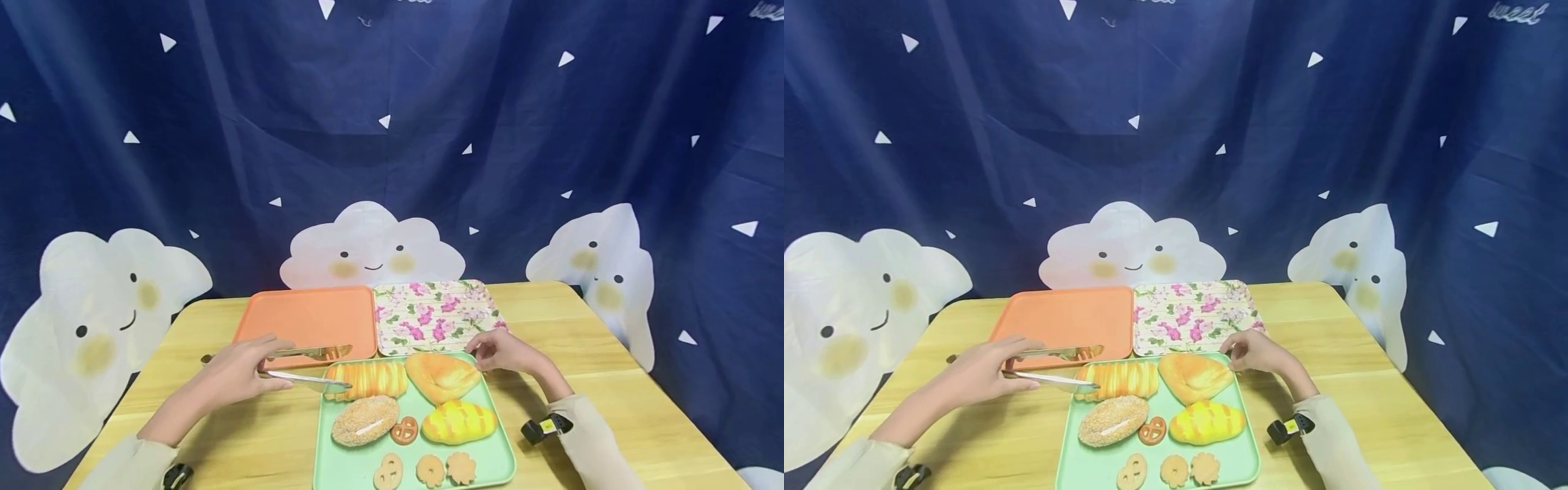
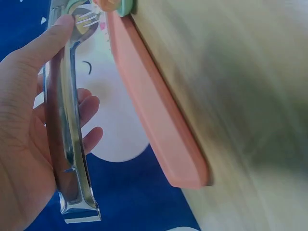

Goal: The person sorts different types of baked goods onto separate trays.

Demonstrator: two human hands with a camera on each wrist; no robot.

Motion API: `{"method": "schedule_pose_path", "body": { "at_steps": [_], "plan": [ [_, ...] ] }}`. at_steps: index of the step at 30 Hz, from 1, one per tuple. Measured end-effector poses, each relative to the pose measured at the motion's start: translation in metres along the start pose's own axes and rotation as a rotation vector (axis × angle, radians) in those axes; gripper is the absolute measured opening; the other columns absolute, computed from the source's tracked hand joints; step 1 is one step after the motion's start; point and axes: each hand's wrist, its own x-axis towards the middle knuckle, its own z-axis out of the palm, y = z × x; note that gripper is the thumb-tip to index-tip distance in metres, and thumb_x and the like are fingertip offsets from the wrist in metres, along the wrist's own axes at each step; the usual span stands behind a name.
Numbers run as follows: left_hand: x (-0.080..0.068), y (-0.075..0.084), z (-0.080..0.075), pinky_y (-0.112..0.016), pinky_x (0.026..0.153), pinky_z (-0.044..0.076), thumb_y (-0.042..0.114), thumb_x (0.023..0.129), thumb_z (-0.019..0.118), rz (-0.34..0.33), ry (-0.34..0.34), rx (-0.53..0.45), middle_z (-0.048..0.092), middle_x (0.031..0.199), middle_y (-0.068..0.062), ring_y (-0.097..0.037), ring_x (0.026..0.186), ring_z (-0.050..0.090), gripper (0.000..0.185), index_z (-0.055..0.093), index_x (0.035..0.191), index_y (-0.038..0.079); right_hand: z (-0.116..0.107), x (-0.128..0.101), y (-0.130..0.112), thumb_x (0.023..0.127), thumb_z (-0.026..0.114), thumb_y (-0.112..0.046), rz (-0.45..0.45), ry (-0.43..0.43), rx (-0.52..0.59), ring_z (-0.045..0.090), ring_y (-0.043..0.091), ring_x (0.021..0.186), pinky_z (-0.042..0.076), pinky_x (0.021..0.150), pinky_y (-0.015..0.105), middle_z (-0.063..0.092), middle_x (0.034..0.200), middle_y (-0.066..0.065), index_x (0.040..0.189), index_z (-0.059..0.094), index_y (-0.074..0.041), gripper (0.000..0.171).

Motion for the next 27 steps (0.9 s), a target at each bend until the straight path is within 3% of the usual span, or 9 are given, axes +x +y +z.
{"method": "schedule_pose_path", "body": {
  "at_steps": [4, 9, 18, 27],
  "plan": [
    [0.007, 0.002, -0.002, -0.019, 0.053, 0.033, 0.049, 0.077, 0.086, 0.014, -0.037, 0.016, 0.049, 0.083, 0.019, 0.005, 0.062, 0.040, 0.056, 0.069, 0.125, 0.027, 0.000, 0.000, 0.004, 0.085, 0.074, 0.008, -0.019, -0.018, 0.004, 0.058, 0.013, 0.076, 0.050, 0.066, 0.020, 0.066, 0.087, 0.021, 0.114, 0.067, 0.010, 0.030],
    [0.013, 0.002, -0.006, -0.020, 0.057, 0.038, 0.047, 0.077, 0.086, 0.015, -0.090, -0.007, 0.059, 0.093, 0.018, 0.006, 0.066, 0.046, 0.054, 0.069, 0.125, 0.029, -0.003, -0.005, 0.007, 0.086, 0.073, 0.007, -0.017, -0.062, 0.048, 0.060, 0.013, 0.078, 0.052, 0.068, 0.021, 0.066, 0.091, 0.024, 0.122, 0.062, 0.013, 0.038],
    [0.016, 0.003, -0.006, -0.021, 0.058, 0.039, 0.044, 0.077, 0.086, 0.021, -0.104, -0.011, 0.059, 0.092, 0.016, 0.005, 0.068, 0.047, 0.052, 0.071, 0.125, 0.031, -0.006, -0.012, 0.008, 0.081, 0.071, 0.011, 0.027, -0.145, 0.135, 0.065, 0.021, 0.085, 0.056, 0.072, 0.024, 0.064, 0.099, 0.026, 0.139, 0.049, 0.016, 0.062],
    [0.021, 0.004, -0.004, -0.021, 0.059, 0.039, 0.043, 0.078, 0.086, -0.006, -0.151, 0.003, 0.063, 0.096, 0.015, 0.005, 0.067, 0.047, 0.052, 0.072, 0.126, 0.030, -0.002, -0.016, 0.005, 0.081, 0.073, 0.009, 0.040, -0.151, 0.149, 0.065, 0.018, 0.084, 0.058, 0.072, 0.026, 0.062, 0.097, 0.026, 0.142, 0.043, 0.018, 0.068]
  ]
}}
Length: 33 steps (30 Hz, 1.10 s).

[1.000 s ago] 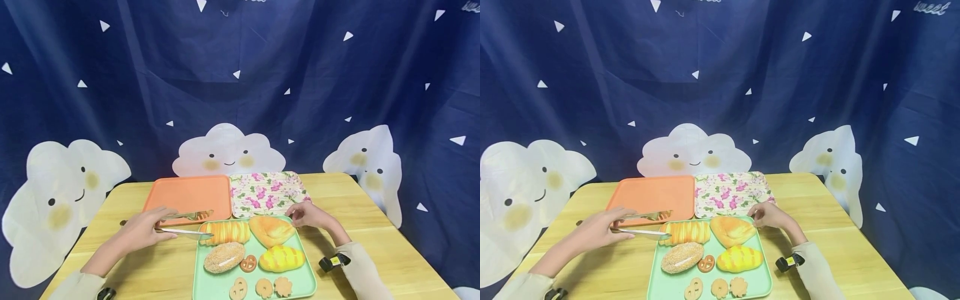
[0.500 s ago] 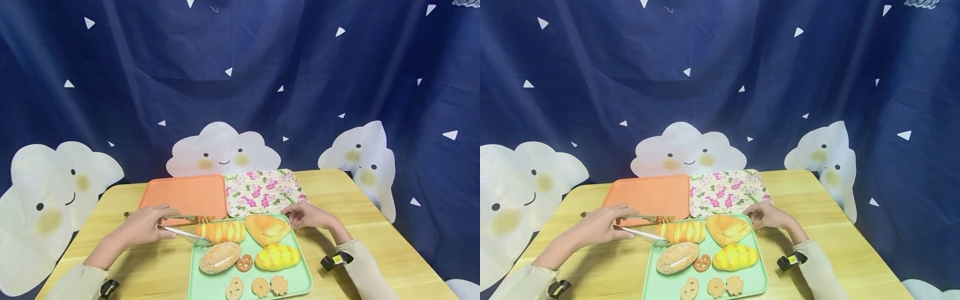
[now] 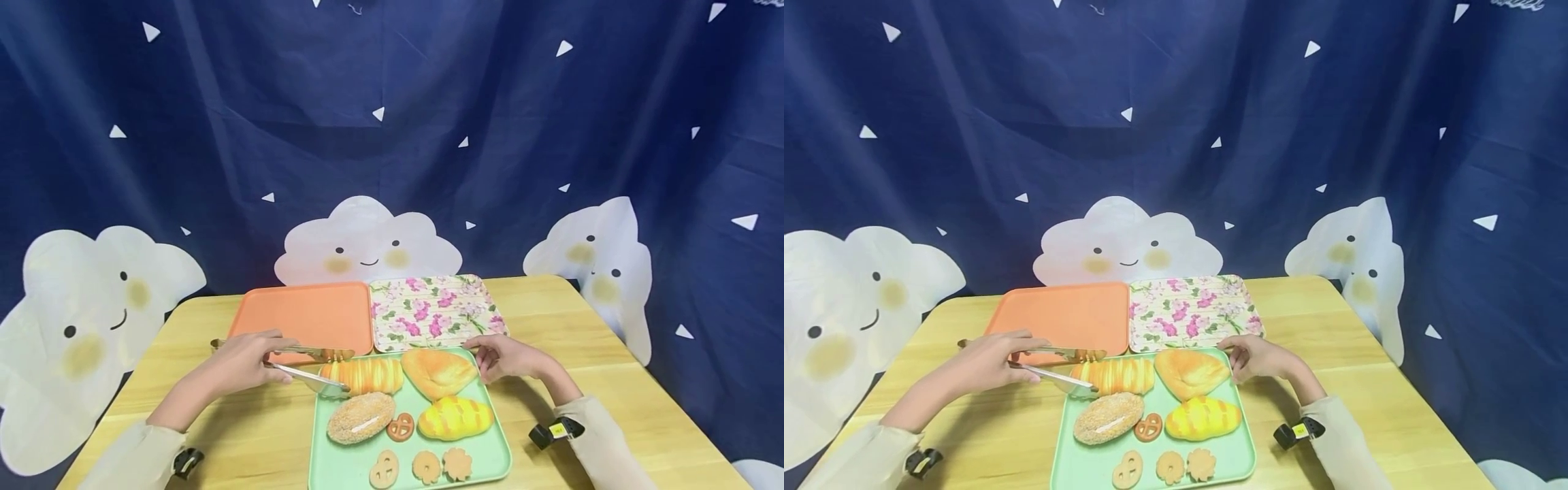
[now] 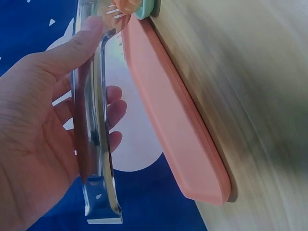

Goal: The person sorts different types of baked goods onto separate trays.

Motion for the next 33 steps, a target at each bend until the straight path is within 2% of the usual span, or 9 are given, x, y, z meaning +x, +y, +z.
{"method": "schedule_pose_path", "body": {
  "at_steps": [5, 7, 12, 19, 23, 33],
  "plan": [
    [0.003, 0.002, 0.002, -0.023, 0.058, 0.038, 0.042, 0.076, 0.087, -0.024, -0.010, 0.010, 0.065, 0.095, 0.010, 0.003, 0.066, 0.046, 0.055, 0.072, 0.126, 0.027, 0.002, -0.001, -0.002, 0.081, 0.073, 0.010, -0.005, 0.003, 0.012, 0.065, 0.017, 0.083, 0.058, 0.072, 0.026, 0.062, 0.096, 0.027, 0.140, 0.043, 0.018, 0.067],
    [0.005, 0.003, 0.004, -0.023, 0.059, 0.037, 0.042, 0.075, 0.088, -0.005, -0.002, 0.015, 0.066, 0.096, 0.008, 0.002, 0.067, 0.045, 0.055, 0.073, 0.125, 0.027, 0.002, -0.001, -0.002, 0.081, 0.073, 0.010, -0.006, 0.003, 0.017, 0.064, 0.017, 0.082, 0.057, 0.072, 0.025, 0.062, 0.096, 0.027, 0.140, 0.043, 0.019, 0.066],
    [0.008, 0.005, 0.012, -0.021, 0.057, 0.036, 0.043, 0.078, 0.086, 0.054, 0.018, 0.021, 0.060, 0.085, 0.011, 0.002, 0.065, 0.043, 0.050, 0.073, 0.123, 0.027, 0.001, 0.000, -0.002, 0.081, 0.073, 0.010, -0.016, 0.007, 0.009, 0.064, 0.017, 0.082, 0.057, 0.071, 0.025, 0.061, 0.095, 0.027, 0.139, 0.043, 0.019, 0.067],
    [0.010, 0.005, 0.016, -0.019, 0.053, 0.032, 0.044, 0.079, 0.084, 0.075, 0.044, -0.010, 0.058, 0.081, 0.015, 0.005, 0.061, 0.040, 0.044, 0.076, 0.119, 0.028, 0.001, 0.001, -0.001, 0.081, 0.076, 0.008, -0.002, 0.025, -0.022, 0.064, 0.017, 0.083, 0.057, 0.072, 0.025, 0.063, 0.097, 0.025, 0.140, 0.045, 0.017, 0.068],
    [0.009, 0.004, 0.018, -0.018, 0.053, 0.032, 0.044, 0.079, 0.084, 0.074, 0.068, -0.021, 0.049, 0.075, 0.019, 0.004, 0.062, 0.040, 0.044, 0.076, 0.118, 0.027, 0.002, 0.001, -0.001, 0.081, 0.076, 0.008, -0.011, 0.022, -0.014, 0.064, 0.018, 0.083, 0.057, 0.072, 0.025, 0.062, 0.096, 0.025, 0.139, 0.044, 0.018, 0.068],
    [0.004, 0.005, 0.019, -0.017, 0.052, 0.030, 0.050, 0.078, 0.084, 0.046, 0.129, 0.005, 0.045, 0.072, 0.021, 0.006, 0.059, 0.037, 0.043, 0.076, 0.116, 0.031, 0.003, 0.000, -0.003, 0.081, 0.076, 0.008, 0.000, 0.015, -0.009, 0.063, 0.017, 0.080, 0.056, 0.069, 0.023, 0.062, 0.095, 0.025, 0.139, 0.044, 0.018, 0.067]
  ]
}}
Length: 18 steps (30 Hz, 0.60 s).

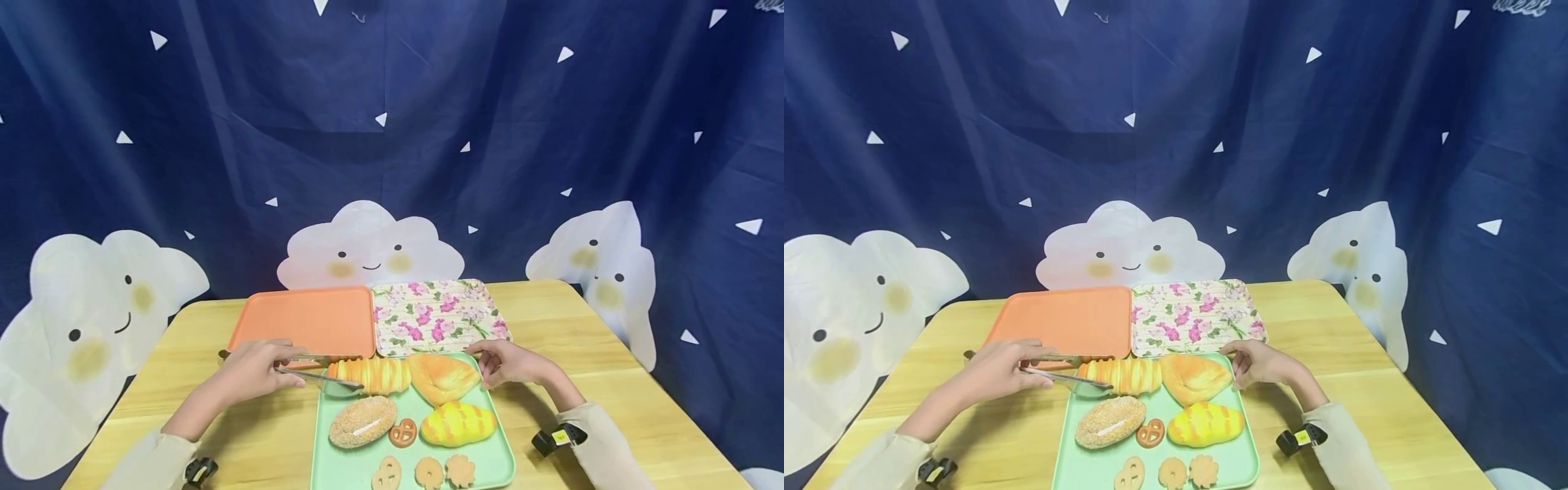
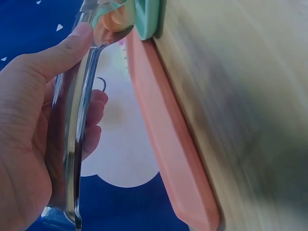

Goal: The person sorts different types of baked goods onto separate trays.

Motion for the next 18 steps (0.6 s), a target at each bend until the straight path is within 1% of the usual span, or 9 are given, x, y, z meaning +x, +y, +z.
{"method": "schedule_pose_path", "body": {
  "at_steps": [3, 6, 8, 10, 12, 15, 18],
  "plan": [
    [0.000, 0.003, -0.004, -0.018, 0.050, 0.027, 0.051, 0.077, 0.083, -0.032, -0.002, 0.014, 0.042, 0.071, 0.020, 0.005, 0.057, 0.033, 0.043, 0.076, 0.117, 0.035, 0.000, 0.000, 0.000, 0.081, 0.077, 0.007, -0.003, 0.001, -0.018, 0.063, 0.015, 0.079, 0.055, 0.068, 0.023, 0.063, 0.094, 0.023, 0.138, 0.046, 0.017, 0.066],
    [0.002, 0.006, -0.010, -0.018, 0.052, 0.030, 0.052, 0.079, 0.082, -0.066, -0.006, 0.007, 0.046, 0.073, 0.021, 0.005, 0.059, 0.036, 0.045, 0.075, 0.120, 0.036, 0.000, -0.001, 0.000, 0.081, 0.077, 0.007, -0.004, 0.003, -0.026, 0.063, 0.014, 0.078, 0.054, 0.067, 0.023, 0.064, 0.092, 0.023, 0.138, 0.046, 0.018, 0.066],
    [0.003, 0.007, -0.014, -0.019, 0.053, 0.031, 0.052, 0.079, 0.082, -0.081, 0.009, 0.006, 0.046, 0.074, 0.021, 0.004, 0.060, 0.036, 0.045, 0.075, 0.119, 0.035, 0.000, -0.001, 0.000, 0.081, 0.078, 0.006, 0.003, 0.007, -0.029, 0.062, 0.015, 0.078, 0.054, 0.067, 0.023, 0.064, 0.093, 0.022, 0.138, 0.046, 0.017, 0.066],
    [0.005, 0.008, -0.019, -0.019, 0.054, 0.032, 0.051, 0.079, 0.083, -0.092, 0.040, 0.004, 0.047, 0.075, 0.021, 0.004, 0.061, 0.038, 0.043, 0.075, 0.118, 0.035, 0.000, -0.001, 0.000, 0.081, 0.078, 0.005, 0.007, 0.009, -0.032, 0.062, 0.015, 0.078, 0.054, 0.067, 0.023, 0.063, 0.093, 0.022, 0.139, 0.046, 0.017, 0.066],
    [0.006, 0.008, -0.026, -0.021, 0.051, 0.029, 0.050, 0.078, 0.084, -0.095, 0.077, 0.016, 0.045, 0.073, 0.018, 0.002, 0.059, 0.036, 0.042, 0.076, 0.115, 0.034, -0.001, -0.001, 0.001, 0.081, 0.078, 0.005, 0.011, 0.012, -0.034, 0.062, 0.015, 0.078, 0.054, 0.067, 0.023, 0.063, 0.094, 0.022, 0.139, 0.046, 0.016, 0.066],
    [0.008, 0.007, -0.037, -0.022, 0.048, 0.029, 0.048, 0.077, 0.085, -0.108, 0.130, 0.054, 0.047, 0.073, 0.016, 0.001, 0.057, 0.037, 0.042, 0.076, 0.115, 0.033, -0.001, 0.000, 0.002, 0.081, 0.078, 0.004, 0.013, 0.012, -0.031, 0.062, 0.016, 0.079, 0.054, 0.068, 0.023, 0.063, 0.094, 0.022, 0.139, 0.047, 0.015, 0.067],
    [0.012, 0.003, -0.046, -0.022, 0.046, 0.027, 0.047, 0.076, 0.086, -0.096, 0.192, 0.112, 0.049, 0.072, 0.015, 0.001, 0.055, 0.037, 0.044, 0.077, 0.116, 0.030, -0.001, -0.001, 0.003, 0.081, 0.079, 0.004, 0.010, 0.011, -0.025, 0.062, 0.016, 0.078, 0.054, 0.067, 0.023, 0.063, 0.094, 0.023, 0.139, 0.046, 0.016, 0.067]
  ]
}}
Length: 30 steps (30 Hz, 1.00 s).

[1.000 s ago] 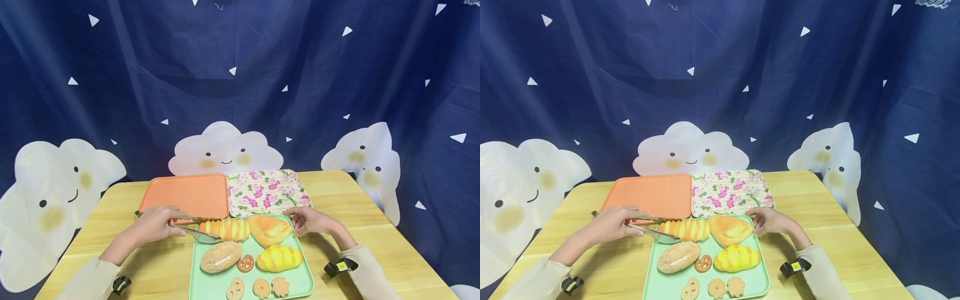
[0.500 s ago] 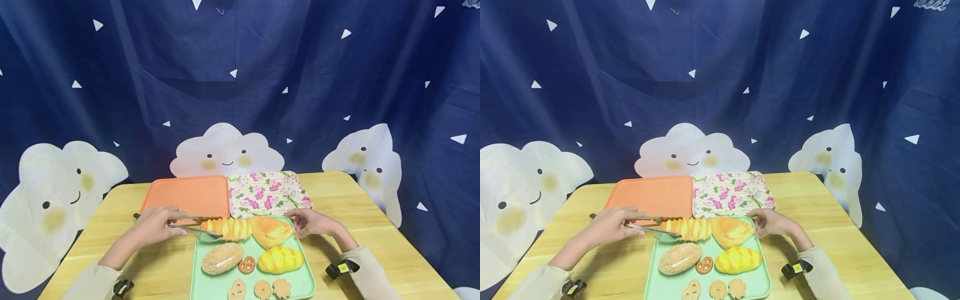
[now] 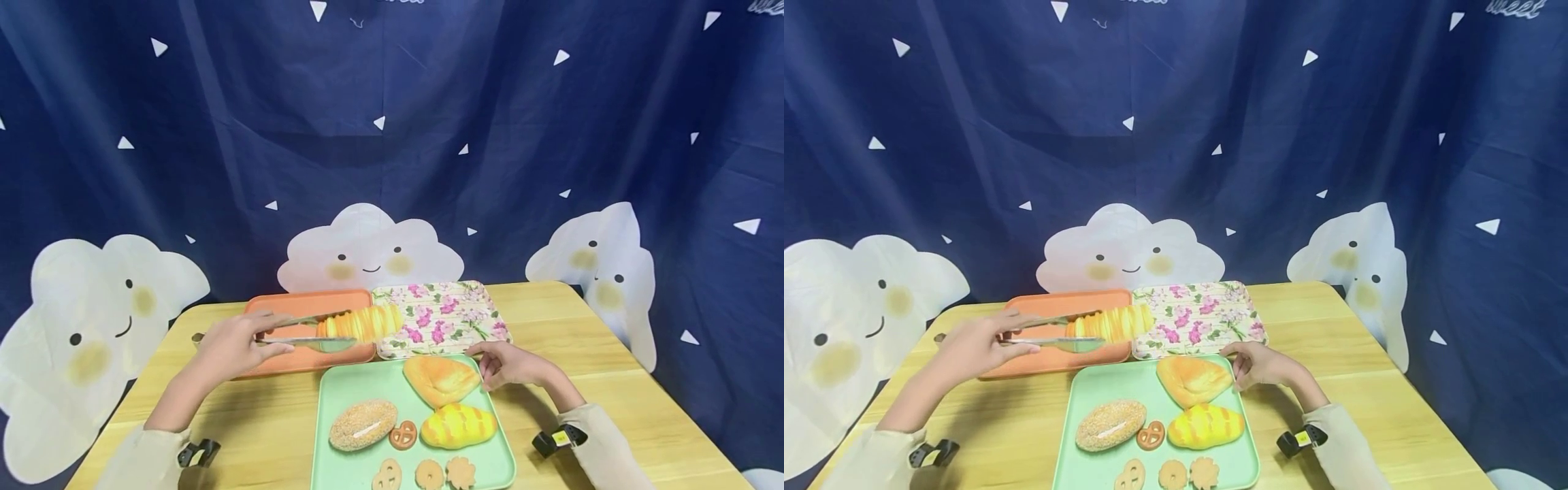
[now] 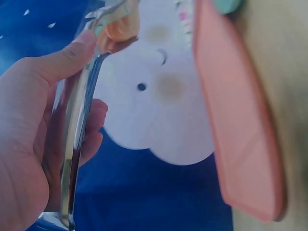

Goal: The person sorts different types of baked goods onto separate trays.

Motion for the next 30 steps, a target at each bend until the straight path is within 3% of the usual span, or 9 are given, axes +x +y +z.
{"method": "schedule_pose_path", "body": {
  "at_steps": [6, 11, 16, 22, 30],
  "plan": [
    [0.020, -0.015, 0.000, -0.022, 0.045, 0.026, 0.045, 0.074, 0.088, 0.054, 0.126, 0.113, 0.051, 0.070, 0.010, -0.002, 0.053, 0.038, 0.046, 0.078, 0.114, 0.024, 0.000, 0.001, 0.001, 0.082, 0.078, 0.004, 0.004, -0.003, 0.016, 0.062, 0.017, 0.079, 0.054, 0.068, 0.023, 0.063, 0.095, 0.025, 0.140, 0.045, 0.016, 0.068],
    [0.035, -0.025, 0.015, -0.023, 0.046, 0.027, 0.042, 0.074, 0.089, 0.042, 0.163, 0.135, 0.049, 0.069, 0.006, -0.007, 0.053, 0.039, 0.047, 0.079, 0.114, 0.020, 0.002, 0.001, 0.000, 0.081, 0.077, 0.006, 0.004, 0.003, 0.021, 0.062, 0.016, 0.079, 0.054, 0.068, 0.023, 0.062, 0.095, 0.026, 0.139, 0.046, 0.015, 0.067],
    [0.042, -0.034, 0.032, -0.026, 0.044, 0.027, 0.043, 0.073, 0.088, 0.013, 0.204, 0.152, 0.051, 0.068, 0.002, -0.010, 0.050, 0.036, 0.048, 0.079, 0.112, 0.017, 0.006, 0.001, -0.001, 0.081, 0.077, 0.006, 0.005, -0.002, 0.042, 0.062, 0.017, 0.080, 0.055, 0.069, 0.024, 0.062, 0.095, 0.027, 0.139, 0.046, 0.015, 0.067],
    [0.034, -0.046, 0.040, -0.028, 0.045, 0.022, 0.043, 0.071, 0.090, -0.074, 0.233, 0.166, 0.044, 0.065, 0.001, -0.014, 0.047, 0.032, 0.053, 0.078, 0.115, 0.015, 0.007, 0.002, 0.000, 0.082, 0.077, 0.006, -0.008, -0.010, 0.066, 0.062, 0.017, 0.080, 0.055, 0.069, 0.024, 0.063, 0.095, 0.026, 0.140, 0.045, 0.015, 0.067],
    [0.007, -0.073, 0.026, -0.027, 0.047, 0.026, 0.042, 0.071, 0.090, -0.207, 0.228, 0.116, 0.046, 0.068, 0.005, -0.008, 0.054, 0.039, 0.053, 0.077, 0.115, 0.016, 0.003, -0.001, -0.002, 0.083, 0.077, 0.004, -0.019, -0.011, 0.057, 0.063, 0.016, 0.080, 0.055, 0.068, 0.024, 0.063, 0.094, 0.024, 0.141, 0.044, 0.016, 0.068]
  ]
}}
